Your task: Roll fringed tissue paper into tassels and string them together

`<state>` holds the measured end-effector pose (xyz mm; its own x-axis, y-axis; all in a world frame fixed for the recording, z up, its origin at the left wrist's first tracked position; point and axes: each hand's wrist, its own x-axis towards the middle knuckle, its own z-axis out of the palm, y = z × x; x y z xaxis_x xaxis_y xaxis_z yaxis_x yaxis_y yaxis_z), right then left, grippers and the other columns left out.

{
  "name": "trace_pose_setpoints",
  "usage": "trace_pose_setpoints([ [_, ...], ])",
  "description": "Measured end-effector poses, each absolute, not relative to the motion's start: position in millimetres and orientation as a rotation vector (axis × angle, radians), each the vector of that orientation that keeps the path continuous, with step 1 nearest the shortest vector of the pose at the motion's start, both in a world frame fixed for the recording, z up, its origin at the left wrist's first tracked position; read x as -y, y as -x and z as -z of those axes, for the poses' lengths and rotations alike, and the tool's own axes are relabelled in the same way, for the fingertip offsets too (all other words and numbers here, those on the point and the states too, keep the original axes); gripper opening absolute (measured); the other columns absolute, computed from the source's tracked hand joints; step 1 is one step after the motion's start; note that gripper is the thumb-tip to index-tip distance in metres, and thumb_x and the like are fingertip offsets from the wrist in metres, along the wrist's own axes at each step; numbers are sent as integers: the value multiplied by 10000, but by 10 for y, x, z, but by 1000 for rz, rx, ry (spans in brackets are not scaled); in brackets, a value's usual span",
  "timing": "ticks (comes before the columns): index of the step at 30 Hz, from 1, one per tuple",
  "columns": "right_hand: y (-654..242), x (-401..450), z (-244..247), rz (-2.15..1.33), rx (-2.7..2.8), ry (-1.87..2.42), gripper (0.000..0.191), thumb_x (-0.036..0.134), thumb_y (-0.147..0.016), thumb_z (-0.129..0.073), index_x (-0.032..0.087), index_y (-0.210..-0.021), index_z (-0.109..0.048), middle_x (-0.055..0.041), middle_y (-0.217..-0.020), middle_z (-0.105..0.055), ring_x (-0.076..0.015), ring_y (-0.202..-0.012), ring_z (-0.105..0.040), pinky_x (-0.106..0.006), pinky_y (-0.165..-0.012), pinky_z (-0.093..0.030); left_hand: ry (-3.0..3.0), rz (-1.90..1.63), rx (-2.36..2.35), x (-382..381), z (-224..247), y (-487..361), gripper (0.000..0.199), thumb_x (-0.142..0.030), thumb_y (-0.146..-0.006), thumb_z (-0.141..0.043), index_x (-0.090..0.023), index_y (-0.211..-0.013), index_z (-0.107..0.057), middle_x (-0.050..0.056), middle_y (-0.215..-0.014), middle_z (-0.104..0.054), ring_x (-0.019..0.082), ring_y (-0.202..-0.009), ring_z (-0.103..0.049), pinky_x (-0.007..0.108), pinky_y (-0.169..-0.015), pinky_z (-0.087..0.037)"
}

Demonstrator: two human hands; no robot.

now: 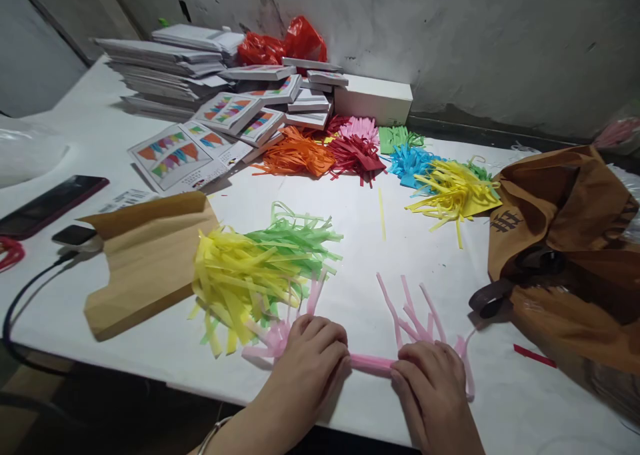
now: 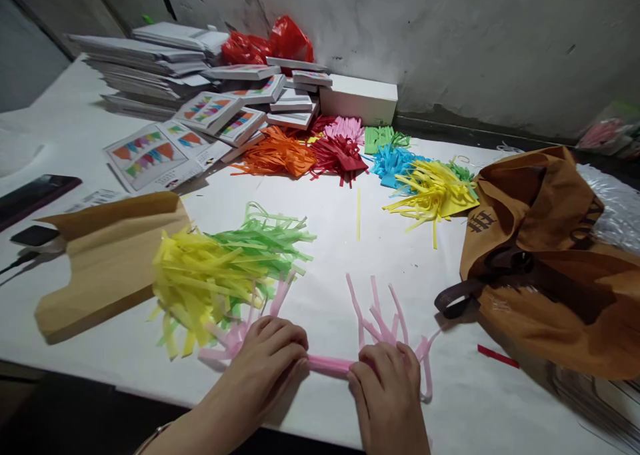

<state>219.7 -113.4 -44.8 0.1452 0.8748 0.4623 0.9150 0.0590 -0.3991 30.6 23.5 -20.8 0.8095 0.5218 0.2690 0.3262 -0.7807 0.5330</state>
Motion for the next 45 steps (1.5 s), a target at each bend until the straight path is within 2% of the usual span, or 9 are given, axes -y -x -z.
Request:
trace_pose_setpoints([
  [5, -2157, 1121, 495, 291, 1610, 1937, 111, 213, -935, -595, 216, -824, -590, -57, -911, -653, -230, -903, -615, -459, -934, -359, -2532, -482, -838, -202, 227, -393, 121, -107, -869, -577, -191, -784, -595, 24, -900, -632, 217, -860, -547, 421, -875, -332],
  [7, -2134, 1106, 502, 340, 1633, 1939, 70, 182, -941, -572, 208, -907, -626, -72, -953, -669, -238, -932, -621, -485, -974, -339, -2540, -476, -829, -209, 248, -403, 124, -82, -863, -578, -193, -815, -604, 27, -923, -633, 213, -864, -546, 418, -872, -328],
  [11, -2110, 1071, 452, 208, 1898, 1737, 248, 74, -940, -502, 192, -1092, -659, -50, -970, -693, -217, -972, -621, -503, -1074, -284, -2624, -500, -555, -234, 273, -379, 143, -85, -922, -575, -207, -856, -611, 12, -925, -660, 201, -870, -534, 414, -900, -315],
  [17, -2037, 1001, 386, 137, 1986, 1685, 163, 203, -969, -569, 201, -1106, -656, -23, -960, -694, -209, -948, -609, -475, -1091, -250, -2653, -549, -395, -256, 295, -373, 122, -135, -970, -563, -207, -888, -618, 1, -903, -666, 188, -853, -520, 423, -937, -300],
  [23, -1940, 912, 400, 62, 1821, 1655, 220, 78, -989, -440, 188, -942, -625, -15, -845, -643, -164, -819, -571, -413, -965, -322, -2611, -504, -405, -265, 328, -352, 111, -107, -944, -572, -186, -869, -590, 10, -923, -638, 188, -863, -498, 382, -871, -323],
  [27, -1940, 892, 387, -9, 1803, 1602, 154, 134, -991, -487, 183, -919, -614, -15, -841, -624, -163, -786, -533, -405, -934, -300, -2626, -540, -377, -262, 376, -327, 117, -70, -932, -570, -174, -877, -579, 13, -935, -637, 190, -870, -497, 393, -908, -311],
  [33, -1940, 895, 470, 48, 1796, 1667, 242, 69, -998, -411, 182, -935, -615, -20, -838, -612, -171, -797, -522, -430, -941, -285, -2634, -535, -390, -283, 371, -340, 107, -114, -961, -563, -180, -878, -579, 6, -939, -640, 189, -859, -503, 375, -865, -320],
  [38, -1974, 855, 399, -106, 1773, 1627, 181, 127, -997, -463, 196, -866, -566, -2, -831, -584, -156, -771, -524, -367, -870, -299, -2714, -585, -369, -302, 317, -351, 131, -98, -958, -542, -173, -865, -596, 12, -885, -641, 192, -827, -509, 422, -942, -304],
  [45, -1967, 919, 411, 71, 1899, 1653, 307, 111, -1014, -359, 202, -907, -633, -10, -798, -628, -172, -796, -562, -442, -970, -311, -2643, -642, -383, -271, 314, -364, 140, -99, -952, -561, -186, -850, -602, -2, -899, -653, 180, -854, -513, 420, -1017, -273],
])
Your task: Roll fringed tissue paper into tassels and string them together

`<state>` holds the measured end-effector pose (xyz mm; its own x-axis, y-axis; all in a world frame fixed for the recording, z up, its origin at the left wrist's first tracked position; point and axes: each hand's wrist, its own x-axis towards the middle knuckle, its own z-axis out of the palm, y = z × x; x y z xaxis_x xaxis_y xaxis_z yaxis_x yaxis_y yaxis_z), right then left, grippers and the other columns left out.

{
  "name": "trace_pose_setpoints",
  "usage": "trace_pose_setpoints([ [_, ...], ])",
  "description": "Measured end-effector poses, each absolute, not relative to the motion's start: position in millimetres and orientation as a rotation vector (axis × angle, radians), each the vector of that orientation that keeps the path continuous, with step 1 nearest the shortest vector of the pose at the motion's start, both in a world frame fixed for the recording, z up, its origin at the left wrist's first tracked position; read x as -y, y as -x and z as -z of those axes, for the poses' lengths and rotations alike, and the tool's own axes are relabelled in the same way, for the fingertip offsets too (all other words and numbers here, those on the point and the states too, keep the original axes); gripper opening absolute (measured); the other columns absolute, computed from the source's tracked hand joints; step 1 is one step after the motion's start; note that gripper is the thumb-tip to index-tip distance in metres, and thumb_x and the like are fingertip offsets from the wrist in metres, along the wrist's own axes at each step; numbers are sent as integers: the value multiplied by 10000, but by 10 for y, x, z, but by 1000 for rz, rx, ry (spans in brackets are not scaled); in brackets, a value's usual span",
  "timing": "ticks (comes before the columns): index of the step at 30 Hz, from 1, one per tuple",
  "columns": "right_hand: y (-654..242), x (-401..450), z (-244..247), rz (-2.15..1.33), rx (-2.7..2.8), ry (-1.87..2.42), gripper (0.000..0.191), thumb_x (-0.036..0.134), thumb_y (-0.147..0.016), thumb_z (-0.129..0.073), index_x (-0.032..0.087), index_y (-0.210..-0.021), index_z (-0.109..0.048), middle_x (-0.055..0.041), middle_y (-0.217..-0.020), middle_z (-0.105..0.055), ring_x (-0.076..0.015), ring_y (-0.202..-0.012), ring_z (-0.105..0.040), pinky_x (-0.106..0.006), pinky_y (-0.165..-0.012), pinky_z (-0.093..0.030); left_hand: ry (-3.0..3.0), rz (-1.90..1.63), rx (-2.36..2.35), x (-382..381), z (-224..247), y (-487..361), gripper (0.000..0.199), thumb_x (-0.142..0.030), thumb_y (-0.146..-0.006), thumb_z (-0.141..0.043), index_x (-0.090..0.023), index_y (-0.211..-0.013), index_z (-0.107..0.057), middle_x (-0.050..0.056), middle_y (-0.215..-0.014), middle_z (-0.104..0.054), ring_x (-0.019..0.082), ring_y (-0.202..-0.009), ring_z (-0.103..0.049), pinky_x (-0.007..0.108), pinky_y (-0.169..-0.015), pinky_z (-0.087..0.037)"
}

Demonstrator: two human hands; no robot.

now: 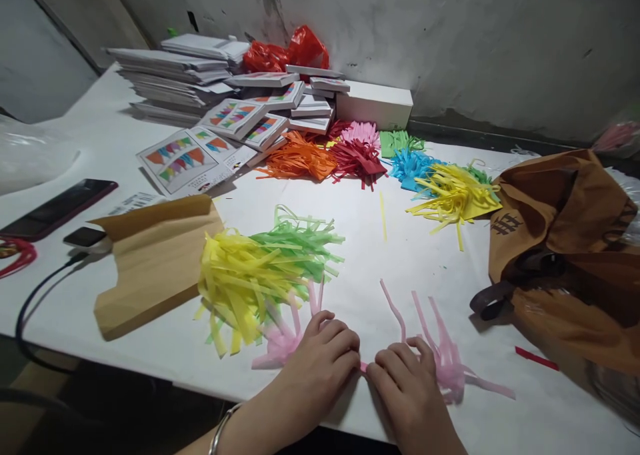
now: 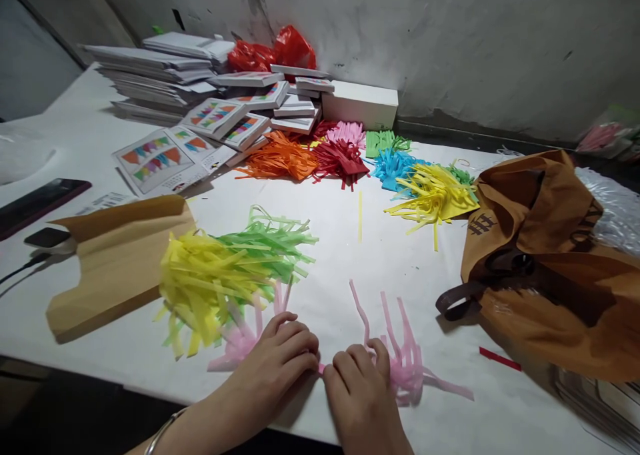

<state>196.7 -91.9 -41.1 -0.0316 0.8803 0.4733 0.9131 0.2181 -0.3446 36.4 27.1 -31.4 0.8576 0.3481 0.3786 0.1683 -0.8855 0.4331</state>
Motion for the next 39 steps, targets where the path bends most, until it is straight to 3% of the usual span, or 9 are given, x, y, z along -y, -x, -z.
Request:
trace_pose_setpoints([
  [4, -2153, 1074, 417, 115, 1973, 1584, 341, 102, -1016, -323, 183, -974, -652, -34, -850, -670, -188, -871, -590, -469, -1046, -297, -2573, -622, -415, -251, 317, -363, 147, -108, -951, -573, -194, -835, -602, -11, -875, -647, 175, -832, -506, 386, -925, -313],
  [9, -2290, 1216, 462, 108, 2018, 1576, 203, 98, -963, -473, 186, -984, -655, -40, -927, -683, -198, -945, -609, -468, -1123, -269, -2444, -471, -611, -221, 275, -373, 143, -118, -866, -678, -191, -769, -602, -10, -863, -629, 187, -845, -519, 379, -841, -307],
  [16, -1986, 1190, 564, 141, 1572, 1827, 171, 123, -944, -518, 230, -842, -604, -5, -847, -667, -192, -845, -609, -494, -1044, -307, -2556, -211, -766, -137, 119, -492, 193, -95, -909, -536, -186, -773, -639, 32, -887, -638, 223, -851, -529, 441, -840, -315],
  [21, -1909, 1132, 516, 123, 1366, 1993, 175, 185, -914, -530, 239, -749, -555, -15, -847, -646, -208, -840, -599, -486, -987, -321, -2712, -75, -872, -97, 77, -607, 125, -127, -879, -577, -184, -797, -651, 52, -883, -631, 258, -855, -531, 467, -830, -341],
  [24, -1925, 1104, 492, 74, 1417, 1963, 181, 156, -937, -478, 250, -844, -601, -9, -874, -650, -200, -862, -598, -481, -1019, -298, -2845, -160, -748, -124, 151, -599, 98, -127, -877, -652, -199, -811, -645, 27, -919, -648, 237, -875, -533, 466, -898, -318],
  [29, -1909, 1055, 565, 230, 1688, 1724, 226, 62, -897, -467, 214, -923, -632, -9, -833, -648, -185, -844, -586, -483, -1101, -277, -3006, -568, -316, -171, 354, -575, 184, -181, -863, -729, -198, -728, -606, -24, -760, -603, 193, -801, -501, 475, -1027, -233],
  [32, -1873, 966, 607, 410, 1690, 1745, 195, 103, -917, -461, 209, -866, -617, -3, -747, -603, -185, -767, -545, -479, -1095, -287, -2951, -685, -347, -200, 424, -618, 191, -124, -833, -702, -196, -693, -594, -10, -745, -598, 195, -776, -500, 431, -942, -318],
  [35, -1881, 871, 572, 578, 1652, 1757, 305, 73, -941, -389, 207, -720, -552, 11, -658, -540, -167, -686, -505, -455, -1052, -330, -2766, -529, -493, -250, 402, -625, 161, -75, -777, -666, -202, -698, -605, 6, -770, -626, 201, -761, -537, 366, -788, -393],
  [39, -1973, 855, 402, 793, 1659, 1606, 317, 51, -903, -412, 203, -647, -521, 35, -597, -513, -129, -626, -497, -420, -1015, -387, -2331, -265, -456, -317, 311, -525, 98, -239, -902, -576, -245, -914, -674, 34, -928, -694, 204, -827, -619, 314, -763, -481],
])
